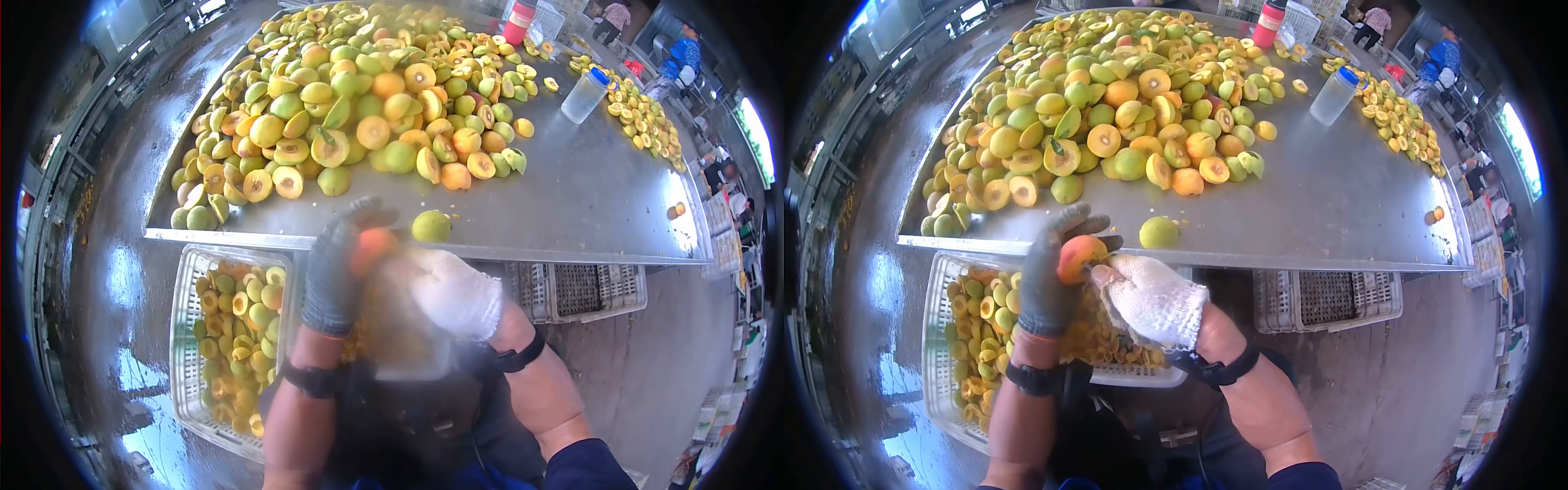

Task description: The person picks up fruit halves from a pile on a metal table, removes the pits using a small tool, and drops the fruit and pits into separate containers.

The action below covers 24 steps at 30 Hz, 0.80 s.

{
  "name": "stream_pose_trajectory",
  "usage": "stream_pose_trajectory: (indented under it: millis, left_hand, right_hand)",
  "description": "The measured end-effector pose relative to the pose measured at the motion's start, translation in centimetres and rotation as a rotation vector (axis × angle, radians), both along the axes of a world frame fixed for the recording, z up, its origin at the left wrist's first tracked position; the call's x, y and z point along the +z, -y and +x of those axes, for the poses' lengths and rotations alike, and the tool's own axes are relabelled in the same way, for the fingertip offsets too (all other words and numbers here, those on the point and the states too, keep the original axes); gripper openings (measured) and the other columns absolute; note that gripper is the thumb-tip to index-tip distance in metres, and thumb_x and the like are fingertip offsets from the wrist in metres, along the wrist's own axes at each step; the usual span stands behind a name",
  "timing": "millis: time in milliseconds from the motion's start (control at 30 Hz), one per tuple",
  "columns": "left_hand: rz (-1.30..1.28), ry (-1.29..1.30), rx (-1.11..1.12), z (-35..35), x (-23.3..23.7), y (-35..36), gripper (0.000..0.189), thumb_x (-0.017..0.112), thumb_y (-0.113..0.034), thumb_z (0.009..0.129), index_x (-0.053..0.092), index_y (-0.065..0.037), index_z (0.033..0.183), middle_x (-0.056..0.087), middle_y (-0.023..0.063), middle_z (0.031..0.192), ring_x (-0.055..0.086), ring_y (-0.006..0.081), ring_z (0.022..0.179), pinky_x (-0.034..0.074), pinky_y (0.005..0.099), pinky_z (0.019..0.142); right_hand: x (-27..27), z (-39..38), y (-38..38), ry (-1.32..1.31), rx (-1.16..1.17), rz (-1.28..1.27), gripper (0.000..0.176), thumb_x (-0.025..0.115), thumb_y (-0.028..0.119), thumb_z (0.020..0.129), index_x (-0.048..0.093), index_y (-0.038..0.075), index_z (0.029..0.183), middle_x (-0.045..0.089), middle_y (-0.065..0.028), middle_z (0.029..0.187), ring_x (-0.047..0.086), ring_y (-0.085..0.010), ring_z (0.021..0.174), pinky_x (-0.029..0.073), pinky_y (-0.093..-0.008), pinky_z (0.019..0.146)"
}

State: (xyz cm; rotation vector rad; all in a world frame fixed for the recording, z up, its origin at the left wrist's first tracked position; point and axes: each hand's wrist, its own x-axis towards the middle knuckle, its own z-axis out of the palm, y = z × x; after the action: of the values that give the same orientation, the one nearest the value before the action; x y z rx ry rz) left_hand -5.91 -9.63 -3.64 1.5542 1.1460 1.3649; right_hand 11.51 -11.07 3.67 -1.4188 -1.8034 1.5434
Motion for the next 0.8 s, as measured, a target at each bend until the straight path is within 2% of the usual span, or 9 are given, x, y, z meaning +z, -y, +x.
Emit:
stream_pose_trajectory:
  millis: [67, 133, 233, 333, 433, 533, 667, 700, 800]
  left_hand:
    - [0.077, -0.076, 0.049, 0.1, -0.1, 0.4, 0.025, 0.08, -0.007, 0.085, 0.067, 0.003, 0.105, 0.074, 0.0151, 0.102, 0.073, 0.0264, 0.093, 0.059, 0.0354, 0.084]
    - [0.177, -0.256, 0.072, -0.3, 0.5, 0.7, 0.026, 0.081, -0.01, 0.084, 0.067, 0.002, 0.103, 0.074, 0.0146, 0.102, 0.074, 0.0267, 0.09, 0.059, 0.0354, 0.083]
    - [0.322, -0.478, 0.082, -0.9, 1.0, 0.8, 0.027, 0.081, -0.01, 0.082, 0.067, 0.0, 0.103, 0.075, 0.0132, 0.099, 0.074, 0.0273, 0.086, 0.059, 0.035, 0.081]
    - [0.367, -0.485, 0.041, -1.3, 0.6, 0.4, 0.026, 0.078, -0.006, 0.08, 0.068, -0.001, 0.104, 0.074, 0.0122, 0.094, 0.074, 0.0279, 0.084, 0.059, 0.0347, 0.078]
    - [0.246, -0.395, 0.028, -1.2, -0.7, 0.4, 0.025, 0.076, -0.004, 0.082, 0.069, 0.0, 0.106, 0.074, 0.0117, 0.091, 0.073, 0.0271, 0.083, 0.058, 0.0346, 0.076]
    - [0.174, -0.426, 0.086, -1.0, -0.9, -0.1, 0.024, 0.075, -0.005, 0.084, 0.069, 0.002, 0.107, 0.074, 0.0111, 0.091, 0.073, 0.0237, 0.082, 0.058, 0.0344, 0.077]
    - [0.042, -0.107, 0.103, 0.4, 0.0, 0.5, 0.026, 0.076, -0.005, 0.083, 0.069, 0.002, 0.107, 0.074, 0.0108, 0.09, 0.072, 0.0224, 0.081, 0.059, 0.0337, 0.078]
    - [0.017, -0.043, 0.099, 0.6, 0.2, 0.5, 0.027, 0.076, -0.005, 0.083, 0.069, 0.003, 0.107, 0.074, 0.011, 0.09, 0.072, 0.0226, 0.081, 0.059, 0.0337, 0.078]
    - [0.086, -0.227, 0.048, -0.2, 0.6, 0.5, 0.023, 0.073, -0.01, 0.089, 0.069, 0.002, 0.108, 0.074, 0.0126, 0.093, 0.073, 0.0241, 0.084, 0.059, 0.0347, 0.079]
  right_hand:
    - [-0.4, 0.0, 0.2, -0.12, -0.028, -0.049, 0.033, 0.051, 0.03, 0.106, 0.066, 0.002, 0.1, 0.07, -0.0243, 0.091, 0.067, -0.0465, 0.087, 0.053, -0.0518, 0.078]
    - [-2.1, 0.0, 0.3, -0.126, 0.068, 0.268, 0.033, 0.051, 0.031, 0.106, 0.066, 0.003, 0.102, 0.07, -0.0224, 0.087, 0.068, -0.0445, 0.084, 0.054, -0.0509, 0.076]
    - [-1.4, 0.3, 0.1, 0.246, 0.293, 0.531, 0.022, 0.054, 0.016, 0.102, 0.068, 0.001, 0.11, 0.072, -0.0217, 0.093, 0.071, -0.0364, 0.085, 0.055, -0.044, 0.076]
    - [-1.5, 0.3, 0.1, 0.299, 0.382, 0.59, 0.023, 0.054, 0.019, 0.102, 0.068, 0.001, 0.109, 0.072, -0.0229, 0.092, 0.07, -0.0411, 0.087, 0.054, -0.0459, 0.076]
    - [-1.4, 0.4, -0.5, 0.084, 0.175, 0.052, 0.041, 0.05, 0.037, 0.106, 0.067, 0.001, 0.096, 0.07, -0.0237, 0.088, 0.067, -0.0448, 0.085, 0.052, -0.0523, 0.076]
    - [-2.5, 0.2, 0.1, 0.315, 0.1, 0.429, 0.044, 0.05, 0.04, 0.106, 0.067, 0.001, 0.095, 0.07, -0.0224, 0.085, 0.067, -0.0438, 0.08, 0.052, -0.0501, 0.073]
    - [-4.5, -0.6, 1.0, -0.259, -0.1, -0.143, 0.044, 0.048, 0.04, 0.107, 0.066, 0.001, 0.097, 0.068, -0.0242, 0.081, 0.067, -0.0432, 0.08, 0.051, -0.0493, 0.073]
    - [-4.4, -0.9, 1.0, -0.072, -0.04, 0.249, 0.039, 0.049, 0.037, 0.107, 0.065, 0.003, 0.097, 0.068, -0.0231, 0.08, 0.069, -0.0421, 0.081, 0.053, -0.0508, 0.071]
    - [-2.7, -1.1, 1.6, 0.421, 0.136, 0.558, 0.036, 0.049, 0.036, 0.106, 0.067, 0.006, 0.097, 0.069, -0.0233, 0.084, 0.069, -0.0421, 0.081, 0.053, -0.0527, 0.07]
